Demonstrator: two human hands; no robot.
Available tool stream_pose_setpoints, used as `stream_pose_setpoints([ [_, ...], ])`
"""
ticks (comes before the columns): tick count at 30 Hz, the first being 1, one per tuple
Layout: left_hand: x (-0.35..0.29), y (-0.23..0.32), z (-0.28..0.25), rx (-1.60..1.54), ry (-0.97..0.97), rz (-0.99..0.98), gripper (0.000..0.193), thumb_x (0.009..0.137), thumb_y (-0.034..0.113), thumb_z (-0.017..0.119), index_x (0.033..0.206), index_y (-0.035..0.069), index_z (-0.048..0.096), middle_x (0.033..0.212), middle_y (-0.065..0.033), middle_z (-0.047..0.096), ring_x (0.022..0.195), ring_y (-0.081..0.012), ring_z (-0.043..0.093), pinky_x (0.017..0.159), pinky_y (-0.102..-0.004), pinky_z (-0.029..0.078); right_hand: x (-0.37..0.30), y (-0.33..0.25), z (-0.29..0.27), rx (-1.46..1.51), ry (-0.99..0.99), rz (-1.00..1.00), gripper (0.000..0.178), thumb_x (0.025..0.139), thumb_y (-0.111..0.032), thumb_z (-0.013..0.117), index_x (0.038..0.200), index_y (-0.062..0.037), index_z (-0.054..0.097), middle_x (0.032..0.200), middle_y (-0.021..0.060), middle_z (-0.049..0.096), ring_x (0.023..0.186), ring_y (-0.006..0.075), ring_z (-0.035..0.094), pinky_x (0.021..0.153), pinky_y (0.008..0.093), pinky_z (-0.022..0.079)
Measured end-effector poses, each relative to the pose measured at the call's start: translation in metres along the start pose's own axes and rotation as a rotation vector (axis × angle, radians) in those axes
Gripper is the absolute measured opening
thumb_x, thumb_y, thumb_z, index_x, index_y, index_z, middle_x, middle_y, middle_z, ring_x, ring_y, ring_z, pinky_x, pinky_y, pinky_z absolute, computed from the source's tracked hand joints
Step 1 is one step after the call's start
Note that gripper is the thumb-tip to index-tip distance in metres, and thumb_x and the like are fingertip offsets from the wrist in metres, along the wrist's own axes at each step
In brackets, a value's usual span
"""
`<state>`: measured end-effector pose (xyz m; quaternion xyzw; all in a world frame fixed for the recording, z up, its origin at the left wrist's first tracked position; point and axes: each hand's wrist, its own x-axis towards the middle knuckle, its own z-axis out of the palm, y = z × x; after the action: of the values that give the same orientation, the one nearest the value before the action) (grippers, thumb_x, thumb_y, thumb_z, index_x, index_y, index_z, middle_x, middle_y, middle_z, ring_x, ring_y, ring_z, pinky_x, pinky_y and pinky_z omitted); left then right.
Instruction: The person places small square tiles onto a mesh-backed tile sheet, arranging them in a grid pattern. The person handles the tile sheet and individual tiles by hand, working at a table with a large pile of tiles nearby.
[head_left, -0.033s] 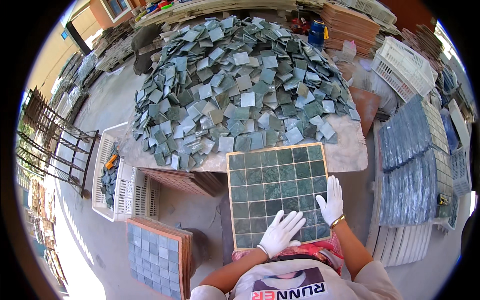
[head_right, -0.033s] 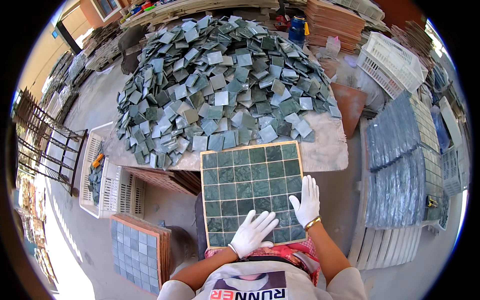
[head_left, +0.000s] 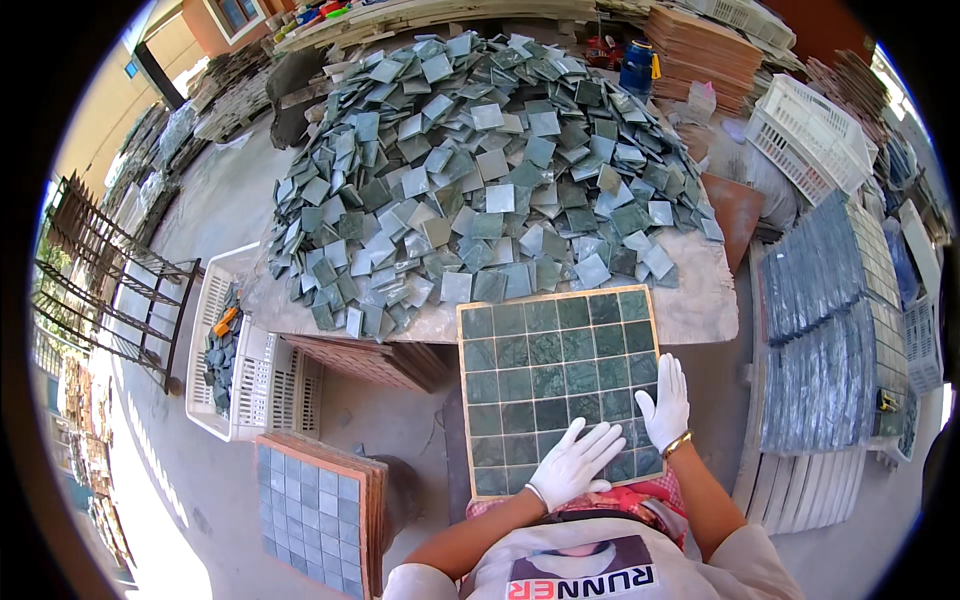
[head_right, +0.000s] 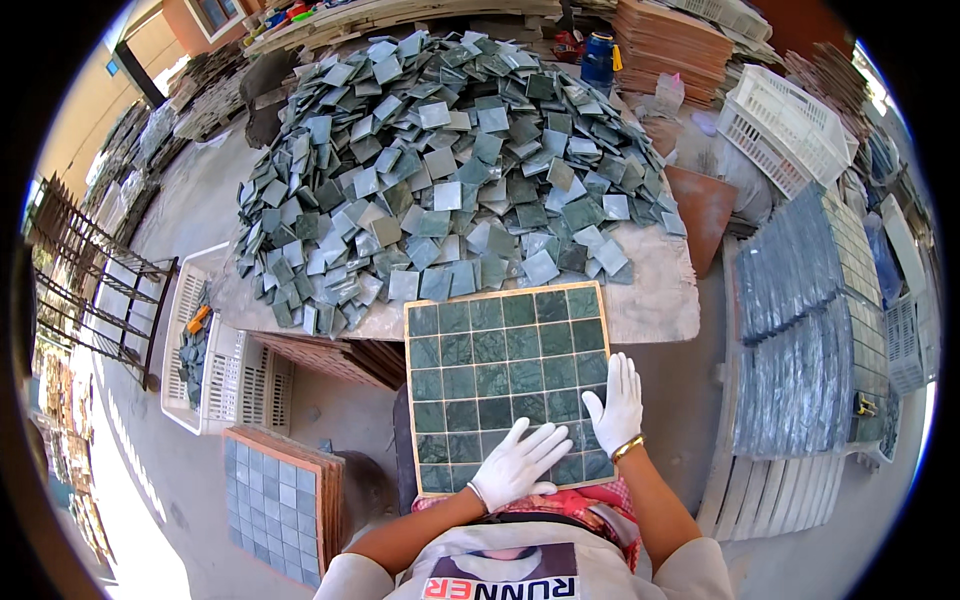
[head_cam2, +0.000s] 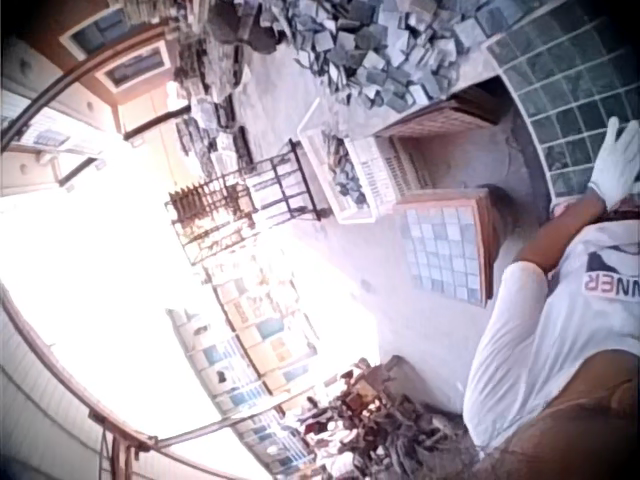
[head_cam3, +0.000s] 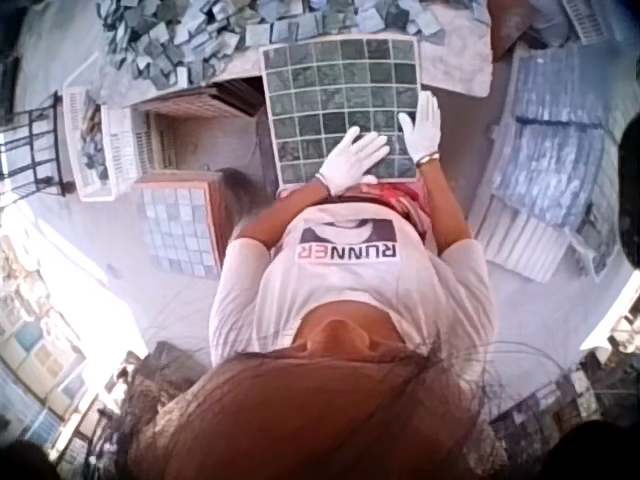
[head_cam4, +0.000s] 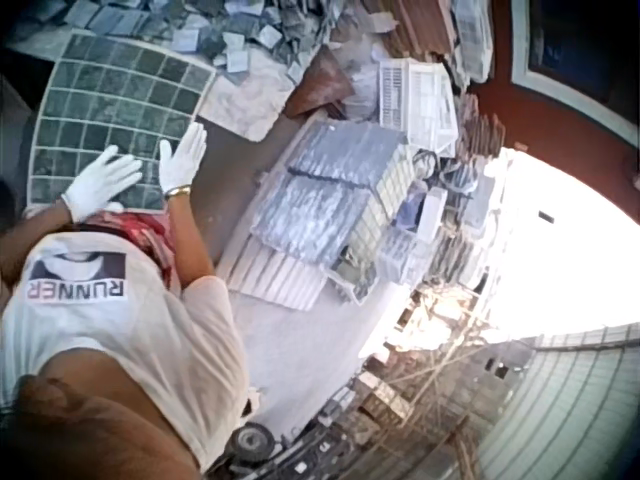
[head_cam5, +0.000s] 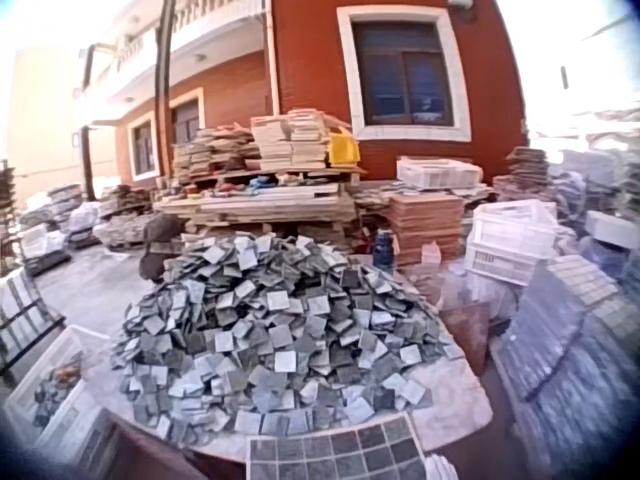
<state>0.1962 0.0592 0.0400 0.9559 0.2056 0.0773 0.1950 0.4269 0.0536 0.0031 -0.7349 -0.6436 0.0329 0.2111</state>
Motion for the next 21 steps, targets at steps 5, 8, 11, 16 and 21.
stream_pose_setpoints([
  [5,0.004,-0.004,-0.002,0.002,0.121,-0.154,0.069,0.082,0.044,0.060,0.139,0.009,0.042,0.145,-0.0116,0.040,0.133,-0.0266,0.038,0.110,-0.0526,0.023,-0.010,0.007,0.004,0.074,0.024,0.112,0.068,0.089,-0.033,0.058,0.142,0.0028,0.031,0.143,0.0242,0.037,0.133,0.0414,0.034,0.110,0.0453,0.029],
  [8,-0.041,-0.031,-0.026,0.175,0.227,-0.562,0.068,0.081,0.042,0.062,0.137,0.008,0.045,0.143,-0.0148,0.042,0.131,-0.0318,0.039,0.109,-0.0565,0.021,-0.021,0.007,-0.005,-0.008,0.025,0.069,0.069,0.088,-0.032,0.059,0.141,0.0026,0.032,0.144,0.0243,0.036,0.134,0.0416,0.032,0.111,0.0471,0.026],
  [11,-0.101,-0.069,-0.023,0.194,0.299,-0.928,0.069,0.085,0.040,0.057,0.142,0.005,0.037,0.148,-0.0190,0.033,0.136,-0.0370,0.031,0.110,-0.0592,0.016,-0.015,-0.013,-0.022,-0.082,0.025,-0.041,0.075,0.084,-0.034,0.063,0.141,0.0032,0.032,0.143,0.0257,0.035,0.134,0.0423,0.031,0.112,0.0506,0.023],
  [16,-0.170,-0.084,0.006,-0.148,0.570,-0.942,0.069,0.094,0.038,0.047,0.146,-0.001,0.024,0.151,-0.0238,0.024,0.140,-0.0405,0.022,0.112,-0.0513,0.017,-0.014,-0.099,-0.008,-0.065,-0.208,-0.386,0.078,0.078,-0.047,0.065,0.135,0.0007,0.042,0.141,0.0219,0.039,0.133,0.0369,0.033,0.111,0.0494,0.023],
  [21,-0.098,-0.066,0.000,-0.167,0.532,-0.770,0.066,0.093,0.035,0.045,0.146,0.001,0.025,0.152,-0.0233,0.023,0.139,-0.0401,0.024,0.111,-0.0529,0.019,-0.045,-0.191,0.051,0.143,-0.403,-0.892,0.073,0.079,-0.052,0.059,0.125,0.0042,0.052,0.135,0.0167,0.048,0.132,0.0322,0.036,0.113,0.0466,0.021],
])
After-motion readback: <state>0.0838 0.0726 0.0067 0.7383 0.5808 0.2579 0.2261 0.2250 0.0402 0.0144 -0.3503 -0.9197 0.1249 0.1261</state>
